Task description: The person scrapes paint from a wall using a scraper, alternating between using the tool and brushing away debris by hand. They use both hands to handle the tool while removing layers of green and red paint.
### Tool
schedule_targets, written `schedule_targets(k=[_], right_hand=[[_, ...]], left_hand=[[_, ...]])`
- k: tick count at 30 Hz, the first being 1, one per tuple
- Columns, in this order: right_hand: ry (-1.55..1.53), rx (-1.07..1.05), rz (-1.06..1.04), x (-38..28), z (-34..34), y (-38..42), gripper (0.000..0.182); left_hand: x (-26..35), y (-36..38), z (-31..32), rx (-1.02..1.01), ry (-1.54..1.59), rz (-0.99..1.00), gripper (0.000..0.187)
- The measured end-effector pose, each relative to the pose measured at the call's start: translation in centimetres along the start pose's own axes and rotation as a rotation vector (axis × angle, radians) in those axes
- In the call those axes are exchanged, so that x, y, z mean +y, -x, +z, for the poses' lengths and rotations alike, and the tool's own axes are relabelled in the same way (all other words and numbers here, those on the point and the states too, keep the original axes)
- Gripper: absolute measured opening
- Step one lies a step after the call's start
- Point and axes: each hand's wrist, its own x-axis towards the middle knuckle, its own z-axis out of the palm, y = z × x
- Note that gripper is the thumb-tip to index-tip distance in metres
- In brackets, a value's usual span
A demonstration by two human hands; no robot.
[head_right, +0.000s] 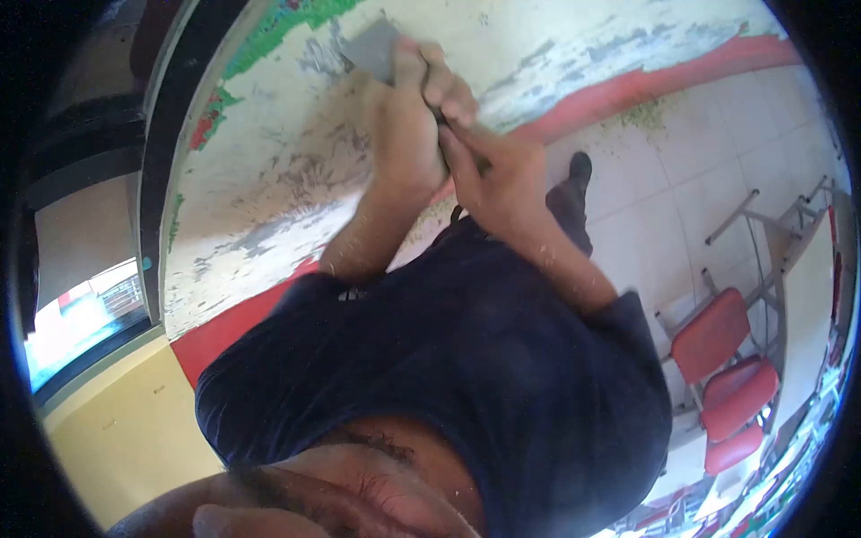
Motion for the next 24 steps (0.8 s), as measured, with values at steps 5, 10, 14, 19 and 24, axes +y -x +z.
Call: schedule_targets(k=[5, 10, 14, 19, 24], right_hand=[[0.043, -0.053, 0.009, -1.4, -0.4, -1.2, 0.016], [-0.029, 0.016, -0.05, -0.4, 0.2, -0.6, 0.014], [-0.03, -0.021, -0.072, -1.9, 0.4, -2.5, 0.014], [-0.024, 0.003, -0.007, -0.1, -0.1, -0.4, 0.016], [-0.042, 0.012, -0.043, -0.8, 0.3, -1.3, 0.017]], left_hand=[[1.4, -1.5, 0.5, -0.101, 0.017, 0.138, 0.032], [0.1, 0.0, 0.2, -0.028, -0.035, 0.085, 0.032], [2.6, -0.8, 2.2, -0.024, 0.033, 0.138, 0.031], [0.7, -1.0, 0.5, -0.07, -0.048, 0.083, 0.03], [1.8, -1.1, 0.9, -0.094, -0.024, 0.081, 0.031]])
